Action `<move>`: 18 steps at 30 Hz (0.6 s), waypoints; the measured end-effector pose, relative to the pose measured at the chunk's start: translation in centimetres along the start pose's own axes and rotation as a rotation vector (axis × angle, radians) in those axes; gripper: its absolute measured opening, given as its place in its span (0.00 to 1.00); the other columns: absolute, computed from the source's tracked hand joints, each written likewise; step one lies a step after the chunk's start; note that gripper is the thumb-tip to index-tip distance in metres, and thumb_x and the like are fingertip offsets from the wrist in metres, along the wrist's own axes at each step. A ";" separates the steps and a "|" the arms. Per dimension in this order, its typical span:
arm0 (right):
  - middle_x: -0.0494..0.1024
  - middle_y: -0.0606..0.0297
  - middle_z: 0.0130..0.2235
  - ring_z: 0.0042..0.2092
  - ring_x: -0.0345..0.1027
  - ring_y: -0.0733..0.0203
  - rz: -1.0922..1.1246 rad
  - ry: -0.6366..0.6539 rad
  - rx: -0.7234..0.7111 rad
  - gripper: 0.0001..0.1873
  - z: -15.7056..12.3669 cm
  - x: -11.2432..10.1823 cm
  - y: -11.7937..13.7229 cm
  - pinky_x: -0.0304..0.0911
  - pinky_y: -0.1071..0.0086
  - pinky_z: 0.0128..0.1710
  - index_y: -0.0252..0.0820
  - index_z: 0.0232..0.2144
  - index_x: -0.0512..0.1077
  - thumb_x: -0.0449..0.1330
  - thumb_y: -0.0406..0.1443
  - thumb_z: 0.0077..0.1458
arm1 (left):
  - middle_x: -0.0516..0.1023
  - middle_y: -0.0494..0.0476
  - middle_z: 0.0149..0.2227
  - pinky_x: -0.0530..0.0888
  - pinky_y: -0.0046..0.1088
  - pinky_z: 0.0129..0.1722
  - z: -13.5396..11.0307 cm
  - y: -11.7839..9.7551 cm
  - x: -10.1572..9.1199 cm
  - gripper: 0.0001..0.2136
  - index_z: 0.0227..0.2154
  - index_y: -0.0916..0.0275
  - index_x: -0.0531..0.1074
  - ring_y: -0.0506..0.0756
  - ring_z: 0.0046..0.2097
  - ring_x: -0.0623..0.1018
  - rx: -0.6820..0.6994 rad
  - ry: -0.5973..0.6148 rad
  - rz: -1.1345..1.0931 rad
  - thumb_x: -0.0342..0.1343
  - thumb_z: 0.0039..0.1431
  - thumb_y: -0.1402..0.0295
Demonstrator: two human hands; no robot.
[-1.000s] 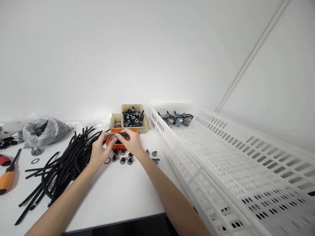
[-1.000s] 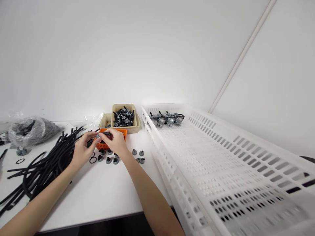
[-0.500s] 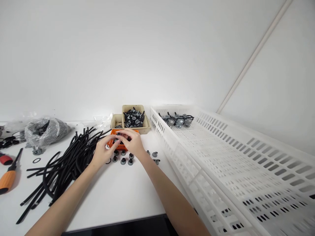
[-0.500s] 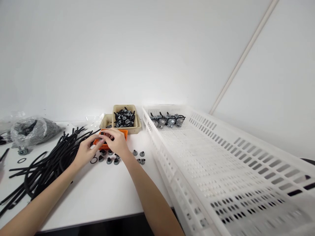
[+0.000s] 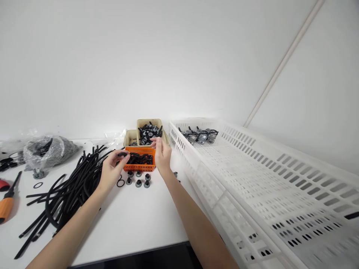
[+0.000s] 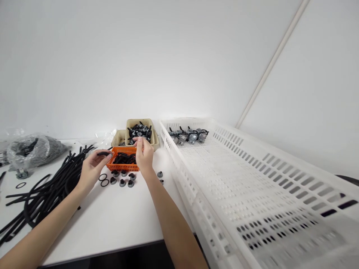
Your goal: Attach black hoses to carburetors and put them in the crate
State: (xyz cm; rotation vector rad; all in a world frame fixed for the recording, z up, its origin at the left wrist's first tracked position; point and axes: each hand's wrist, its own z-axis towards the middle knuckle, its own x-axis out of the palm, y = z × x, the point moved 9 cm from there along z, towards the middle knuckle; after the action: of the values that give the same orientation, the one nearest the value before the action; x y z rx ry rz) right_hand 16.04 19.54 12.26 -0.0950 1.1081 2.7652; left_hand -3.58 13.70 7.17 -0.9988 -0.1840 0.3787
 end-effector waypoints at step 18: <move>0.75 0.63 0.27 0.31 0.69 0.60 -0.259 0.133 0.000 0.20 -0.1 1.0 -0.9 0.60 0.68 0.35 0.42 0.32 0.71 0.43 0.43 0.66 | 0.81 0.56 0.38 0.70 0.35 0.41 -4.5 -3.4 6.6 0.08 0.36 0.57 0.74 0.56 0.39 0.77 0.453 0.556 0.463 0.54 0.62 0.61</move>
State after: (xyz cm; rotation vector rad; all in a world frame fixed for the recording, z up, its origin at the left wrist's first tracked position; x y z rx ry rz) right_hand 15.19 20.22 11.49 -0.3981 1.0422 2.5580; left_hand 4.70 11.15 7.51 -0.6544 0.6230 0.5176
